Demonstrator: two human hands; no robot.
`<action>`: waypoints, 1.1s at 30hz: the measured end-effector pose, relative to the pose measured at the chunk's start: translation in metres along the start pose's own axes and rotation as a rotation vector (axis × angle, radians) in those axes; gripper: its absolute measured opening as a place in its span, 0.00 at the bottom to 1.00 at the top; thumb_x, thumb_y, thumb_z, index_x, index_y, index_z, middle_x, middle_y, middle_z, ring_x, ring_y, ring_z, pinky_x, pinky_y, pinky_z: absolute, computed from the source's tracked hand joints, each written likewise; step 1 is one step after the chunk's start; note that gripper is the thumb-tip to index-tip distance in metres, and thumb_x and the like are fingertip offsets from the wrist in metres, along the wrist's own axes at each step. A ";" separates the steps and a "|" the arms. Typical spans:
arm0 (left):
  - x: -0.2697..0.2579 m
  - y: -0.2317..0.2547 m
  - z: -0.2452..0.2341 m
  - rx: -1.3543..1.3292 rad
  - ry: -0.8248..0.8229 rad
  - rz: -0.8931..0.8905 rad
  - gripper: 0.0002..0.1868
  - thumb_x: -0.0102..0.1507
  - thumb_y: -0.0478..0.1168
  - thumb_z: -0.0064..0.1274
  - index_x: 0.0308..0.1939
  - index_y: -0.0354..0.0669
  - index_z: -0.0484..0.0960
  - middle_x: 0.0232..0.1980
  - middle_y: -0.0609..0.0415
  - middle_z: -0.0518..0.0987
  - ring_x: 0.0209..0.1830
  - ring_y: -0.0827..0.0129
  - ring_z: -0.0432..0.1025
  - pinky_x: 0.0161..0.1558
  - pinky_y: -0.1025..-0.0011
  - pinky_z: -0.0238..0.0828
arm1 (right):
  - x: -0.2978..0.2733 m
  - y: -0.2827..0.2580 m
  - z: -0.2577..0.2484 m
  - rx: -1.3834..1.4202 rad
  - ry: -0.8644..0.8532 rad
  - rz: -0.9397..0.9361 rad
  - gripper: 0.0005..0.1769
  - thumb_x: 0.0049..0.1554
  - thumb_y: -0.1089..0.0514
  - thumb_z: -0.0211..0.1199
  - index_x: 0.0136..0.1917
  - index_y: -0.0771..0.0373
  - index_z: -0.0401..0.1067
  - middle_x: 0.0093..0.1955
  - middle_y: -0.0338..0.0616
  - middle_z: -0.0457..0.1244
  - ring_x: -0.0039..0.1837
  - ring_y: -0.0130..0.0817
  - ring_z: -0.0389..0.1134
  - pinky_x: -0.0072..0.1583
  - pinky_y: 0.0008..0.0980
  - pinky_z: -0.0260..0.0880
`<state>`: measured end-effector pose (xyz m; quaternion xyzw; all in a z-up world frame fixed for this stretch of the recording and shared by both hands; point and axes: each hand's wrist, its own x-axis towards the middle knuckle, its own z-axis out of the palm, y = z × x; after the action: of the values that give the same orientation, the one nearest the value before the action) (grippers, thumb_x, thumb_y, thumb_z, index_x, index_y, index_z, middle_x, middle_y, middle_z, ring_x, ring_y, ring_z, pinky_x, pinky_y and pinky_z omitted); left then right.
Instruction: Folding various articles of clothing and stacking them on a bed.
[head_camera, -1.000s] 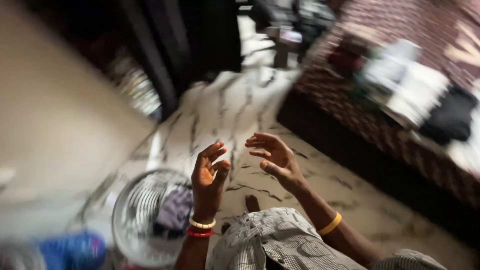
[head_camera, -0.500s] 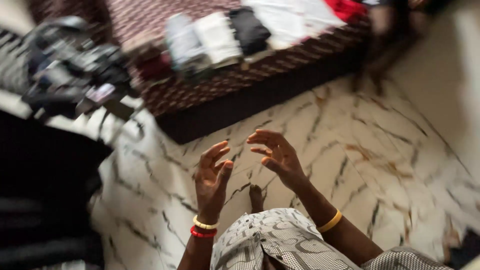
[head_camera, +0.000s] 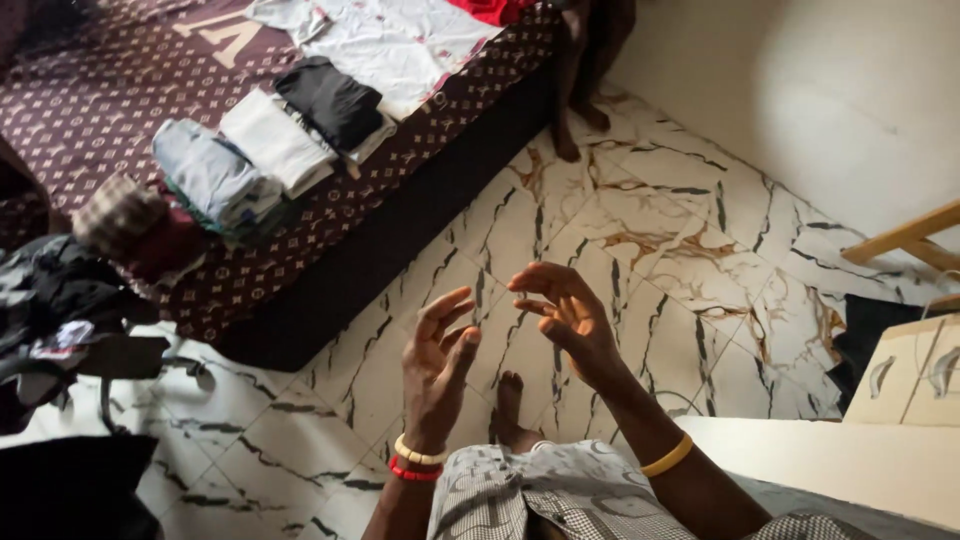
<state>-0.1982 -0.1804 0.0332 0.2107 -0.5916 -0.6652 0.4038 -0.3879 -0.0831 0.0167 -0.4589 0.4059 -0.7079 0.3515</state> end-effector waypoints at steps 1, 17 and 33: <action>0.000 -0.002 0.000 -0.001 -0.009 0.002 0.27 0.67 0.43 0.57 0.68 0.37 0.72 0.70 0.47 0.74 0.71 0.60 0.69 0.65 0.62 0.71 | 0.000 -0.001 -0.003 -0.003 0.007 -0.006 0.37 0.63 0.42 0.67 0.76 0.61 0.60 0.72 0.48 0.62 0.77 0.43 0.63 0.74 0.50 0.65; 0.045 -0.014 0.017 -0.009 -0.062 -0.044 0.27 0.67 0.43 0.58 0.67 0.38 0.73 0.69 0.48 0.75 0.69 0.61 0.70 0.65 0.63 0.70 | 0.025 0.000 -0.032 0.020 0.078 -0.021 0.39 0.62 0.44 0.69 0.78 0.61 0.58 0.72 0.50 0.61 0.76 0.46 0.63 0.74 0.51 0.65; 0.170 -0.011 0.083 0.096 -0.239 -0.016 0.27 0.67 0.47 0.56 0.67 0.39 0.73 0.70 0.49 0.74 0.71 0.60 0.70 0.67 0.60 0.71 | 0.096 -0.017 -0.121 0.010 0.184 -0.145 0.39 0.62 0.44 0.70 0.77 0.62 0.58 0.73 0.49 0.61 0.76 0.46 0.62 0.75 0.51 0.66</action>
<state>-0.3635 -0.2631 0.0738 0.1538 -0.6648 -0.6599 0.3145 -0.5348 -0.1294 0.0369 -0.4183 0.3986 -0.7727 0.2630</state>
